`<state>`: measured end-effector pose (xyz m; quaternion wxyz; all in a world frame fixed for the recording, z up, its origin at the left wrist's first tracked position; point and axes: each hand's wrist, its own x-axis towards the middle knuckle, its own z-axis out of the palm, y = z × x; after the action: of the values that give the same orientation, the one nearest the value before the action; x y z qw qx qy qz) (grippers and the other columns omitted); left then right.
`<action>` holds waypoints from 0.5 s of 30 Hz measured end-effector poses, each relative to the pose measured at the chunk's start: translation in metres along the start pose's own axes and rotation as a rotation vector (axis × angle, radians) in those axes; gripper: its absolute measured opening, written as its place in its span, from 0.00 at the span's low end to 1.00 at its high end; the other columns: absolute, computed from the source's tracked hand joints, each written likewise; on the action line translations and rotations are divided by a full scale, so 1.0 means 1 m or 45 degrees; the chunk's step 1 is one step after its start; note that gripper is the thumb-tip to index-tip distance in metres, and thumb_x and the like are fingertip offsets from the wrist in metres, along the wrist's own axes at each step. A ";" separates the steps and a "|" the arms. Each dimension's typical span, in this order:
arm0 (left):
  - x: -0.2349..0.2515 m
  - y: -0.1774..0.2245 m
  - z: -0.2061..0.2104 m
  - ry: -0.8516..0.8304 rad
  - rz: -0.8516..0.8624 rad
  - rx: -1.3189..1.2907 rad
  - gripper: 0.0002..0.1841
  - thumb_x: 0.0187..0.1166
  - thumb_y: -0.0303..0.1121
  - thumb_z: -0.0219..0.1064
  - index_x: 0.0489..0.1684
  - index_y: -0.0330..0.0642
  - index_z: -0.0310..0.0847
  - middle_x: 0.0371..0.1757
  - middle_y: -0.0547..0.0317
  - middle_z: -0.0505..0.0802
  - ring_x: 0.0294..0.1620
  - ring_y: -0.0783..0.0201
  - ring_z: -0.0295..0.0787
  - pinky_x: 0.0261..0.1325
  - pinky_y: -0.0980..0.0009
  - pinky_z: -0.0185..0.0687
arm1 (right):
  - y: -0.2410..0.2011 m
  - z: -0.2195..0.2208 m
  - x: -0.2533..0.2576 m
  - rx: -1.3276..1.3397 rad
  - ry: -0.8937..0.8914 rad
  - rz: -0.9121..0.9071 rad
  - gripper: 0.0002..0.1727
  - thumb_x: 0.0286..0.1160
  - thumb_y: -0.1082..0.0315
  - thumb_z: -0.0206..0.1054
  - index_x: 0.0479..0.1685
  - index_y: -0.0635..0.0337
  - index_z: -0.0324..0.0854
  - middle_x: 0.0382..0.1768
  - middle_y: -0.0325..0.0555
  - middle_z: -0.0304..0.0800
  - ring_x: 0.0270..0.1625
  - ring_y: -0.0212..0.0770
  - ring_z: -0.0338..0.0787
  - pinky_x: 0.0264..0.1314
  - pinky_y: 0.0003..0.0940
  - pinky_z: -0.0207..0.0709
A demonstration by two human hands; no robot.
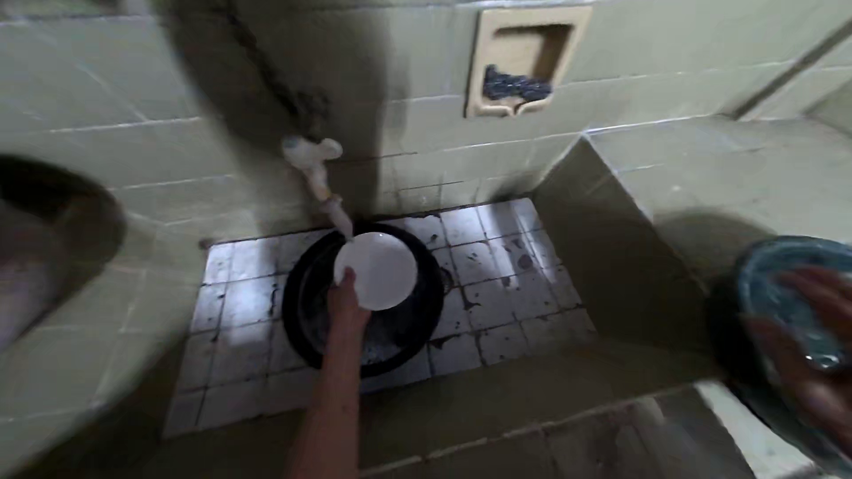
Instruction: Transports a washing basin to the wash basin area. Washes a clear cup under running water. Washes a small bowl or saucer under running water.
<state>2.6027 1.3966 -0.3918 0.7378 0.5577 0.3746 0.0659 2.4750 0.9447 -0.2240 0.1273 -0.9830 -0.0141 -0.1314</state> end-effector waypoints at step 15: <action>0.015 0.023 -0.010 -0.159 -0.098 -0.178 0.25 0.91 0.41 0.56 0.85 0.45 0.62 0.69 0.45 0.85 0.62 0.55 0.86 0.61 0.56 0.84 | -0.244 0.318 0.141 0.366 -0.342 -1.375 0.23 0.75 0.82 0.63 0.70 0.65 0.83 0.73 0.59 0.84 0.78 0.59 0.81 0.86 0.57 0.66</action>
<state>2.6147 1.4207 -0.3799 0.7988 0.4930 0.3437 0.0285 2.6769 1.2607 -0.4234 0.1717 -0.8172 -0.5480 -0.0484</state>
